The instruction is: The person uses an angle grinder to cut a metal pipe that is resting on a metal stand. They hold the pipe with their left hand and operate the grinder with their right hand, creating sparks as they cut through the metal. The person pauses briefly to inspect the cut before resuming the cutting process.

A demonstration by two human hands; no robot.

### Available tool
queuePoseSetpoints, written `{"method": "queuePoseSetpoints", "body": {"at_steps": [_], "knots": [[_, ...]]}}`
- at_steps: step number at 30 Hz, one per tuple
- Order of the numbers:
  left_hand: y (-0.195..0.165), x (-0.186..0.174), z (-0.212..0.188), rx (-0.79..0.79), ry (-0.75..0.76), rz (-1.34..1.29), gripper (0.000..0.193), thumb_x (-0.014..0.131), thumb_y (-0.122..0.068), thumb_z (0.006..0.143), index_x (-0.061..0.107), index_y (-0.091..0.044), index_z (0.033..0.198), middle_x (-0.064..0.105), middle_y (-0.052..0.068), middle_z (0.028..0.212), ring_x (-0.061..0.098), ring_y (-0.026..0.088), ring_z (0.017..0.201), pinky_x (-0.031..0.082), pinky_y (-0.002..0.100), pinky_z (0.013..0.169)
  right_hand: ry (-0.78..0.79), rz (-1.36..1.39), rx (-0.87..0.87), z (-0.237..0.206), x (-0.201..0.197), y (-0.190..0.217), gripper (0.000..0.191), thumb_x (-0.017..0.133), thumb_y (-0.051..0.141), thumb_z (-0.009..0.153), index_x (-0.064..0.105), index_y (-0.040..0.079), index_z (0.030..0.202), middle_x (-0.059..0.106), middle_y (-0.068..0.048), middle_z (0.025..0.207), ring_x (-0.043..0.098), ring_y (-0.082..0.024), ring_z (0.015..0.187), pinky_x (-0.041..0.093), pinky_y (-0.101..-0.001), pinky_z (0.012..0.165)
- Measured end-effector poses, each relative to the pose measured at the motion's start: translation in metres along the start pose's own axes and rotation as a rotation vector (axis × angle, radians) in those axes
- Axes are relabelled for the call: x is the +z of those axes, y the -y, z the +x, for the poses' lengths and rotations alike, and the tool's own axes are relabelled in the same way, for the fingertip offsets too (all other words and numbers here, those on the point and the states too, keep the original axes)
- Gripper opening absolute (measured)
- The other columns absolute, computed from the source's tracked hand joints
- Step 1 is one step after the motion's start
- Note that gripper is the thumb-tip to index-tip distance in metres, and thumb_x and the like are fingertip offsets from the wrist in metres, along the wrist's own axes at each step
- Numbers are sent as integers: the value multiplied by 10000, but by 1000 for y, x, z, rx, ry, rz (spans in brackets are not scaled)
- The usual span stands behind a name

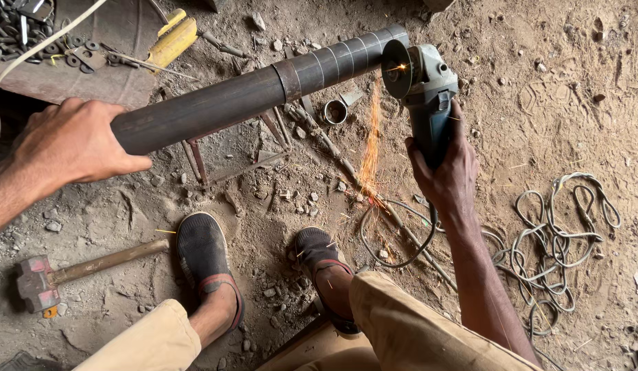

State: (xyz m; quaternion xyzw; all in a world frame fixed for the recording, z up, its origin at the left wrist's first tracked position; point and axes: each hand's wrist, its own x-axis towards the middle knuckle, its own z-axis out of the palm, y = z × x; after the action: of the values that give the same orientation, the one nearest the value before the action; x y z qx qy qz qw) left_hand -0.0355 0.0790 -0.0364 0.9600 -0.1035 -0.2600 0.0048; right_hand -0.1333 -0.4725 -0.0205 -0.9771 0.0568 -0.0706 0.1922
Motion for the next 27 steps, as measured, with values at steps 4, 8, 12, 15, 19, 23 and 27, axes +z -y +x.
{"method": "queuePoseSetpoints", "body": {"at_steps": [4,8,12,15,19,23,27], "knots": [[0,2,-2,14,-20,18,783,850,-524,718,699,-15,1294,766,174,864,788,297,678,679,468,669,-29,-20,-66,-2,0,-1,914,769,346,970,243,44,1654,727,-226,1137,760,-310,863,646,-472,768],[-1,2,-4,23,-44,0,761,855,-518,716,715,-17,1271,770,179,852,781,301,681,667,467,688,-6,10,-20,-2,2,-4,909,764,350,985,228,37,1650,731,-210,1090,760,-298,831,649,-457,749],[-2,1,-5,7,-48,25,761,857,-519,716,714,-36,1287,771,173,857,781,298,676,664,471,687,-39,-1,-86,-1,4,-6,905,767,347,1008,225,35,1662,723,-217,1162,760,-305,887,644,-460,764],[-3,0,-6,13,-62,27,755,856,-526,720,721,-33,1276,770,168,851,780,291,665,667,463,673,-29,-3,-40,-1,5,-5,952,790,345,958,220,34,1655,717,-229,1177,753,-315,876,636,-478,761],[-4,0,-7,21,-83,23,748,856,-526,716,728,-38,1269,772,164,827,778,290,656,664,459,678,-19,-16,-32,-2,3,-2,933,787,334,964,229,51,1656,719,-221,1173,752,-315,887,631,-487,783],[-4,0,-6,20,-92,31,746,856,-517,708,730,-46,1273,772,164,825,774,293,650,665,461,671,-20,47,-65,-3,0,0,937,776,316,964,219,57,1672,719,-223,1206,759,-311,916,639,-481,808],[-3,2,-5,27,-100,34,737,843,-511,725,728,-39,1278,772,165,819,771,287,622,663,450,628,-2,44,-15,0,1,-2,941,782,326,953,214,58,1654,723,-220,1180,759,-314,884,645,-487,783]]}}
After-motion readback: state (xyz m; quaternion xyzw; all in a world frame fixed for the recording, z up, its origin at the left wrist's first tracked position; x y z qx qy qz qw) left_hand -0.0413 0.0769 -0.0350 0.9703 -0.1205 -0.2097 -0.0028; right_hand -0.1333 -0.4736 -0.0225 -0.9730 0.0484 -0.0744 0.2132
